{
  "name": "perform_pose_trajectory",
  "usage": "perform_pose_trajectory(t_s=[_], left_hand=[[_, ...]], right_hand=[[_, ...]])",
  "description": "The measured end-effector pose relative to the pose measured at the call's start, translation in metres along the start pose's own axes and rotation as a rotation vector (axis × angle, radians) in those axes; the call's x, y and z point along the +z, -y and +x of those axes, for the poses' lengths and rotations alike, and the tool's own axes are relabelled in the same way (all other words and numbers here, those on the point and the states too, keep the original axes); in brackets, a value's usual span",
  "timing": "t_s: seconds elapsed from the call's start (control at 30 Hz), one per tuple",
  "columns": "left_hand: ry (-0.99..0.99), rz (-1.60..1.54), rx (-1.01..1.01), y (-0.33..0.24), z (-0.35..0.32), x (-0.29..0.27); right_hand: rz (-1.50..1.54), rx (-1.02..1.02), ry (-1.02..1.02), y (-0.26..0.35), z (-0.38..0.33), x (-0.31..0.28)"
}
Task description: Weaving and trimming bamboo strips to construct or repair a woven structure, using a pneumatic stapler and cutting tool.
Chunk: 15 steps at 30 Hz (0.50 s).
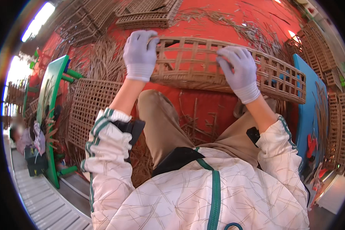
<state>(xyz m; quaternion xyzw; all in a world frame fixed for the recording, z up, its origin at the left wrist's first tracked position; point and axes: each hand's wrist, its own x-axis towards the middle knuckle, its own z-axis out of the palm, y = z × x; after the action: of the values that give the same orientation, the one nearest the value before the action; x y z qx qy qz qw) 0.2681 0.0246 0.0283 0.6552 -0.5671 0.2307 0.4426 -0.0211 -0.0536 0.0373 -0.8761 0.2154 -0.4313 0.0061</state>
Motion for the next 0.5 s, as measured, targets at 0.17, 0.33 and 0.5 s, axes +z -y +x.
perform_pose_trajectory(t_s=[0.17,0.33,0.5], left_hand=[[0.220,-0.038,0.372,-0.028,0.001,-0.011],[0.350,-0.076,0.487,-0.052,-0.005,-0.010],[0.460,-0.127,0.430,-0.067,-0.007,-0.012]], right_hand=[[-0.135,-0.088,0.039,-0.004,-0.039,-0.018],[-0.109,0.061,-0.070,0.001,-0.044,-0.008],[-0.160,0.100,-0.060,0.000,-0.043,-0.011]])
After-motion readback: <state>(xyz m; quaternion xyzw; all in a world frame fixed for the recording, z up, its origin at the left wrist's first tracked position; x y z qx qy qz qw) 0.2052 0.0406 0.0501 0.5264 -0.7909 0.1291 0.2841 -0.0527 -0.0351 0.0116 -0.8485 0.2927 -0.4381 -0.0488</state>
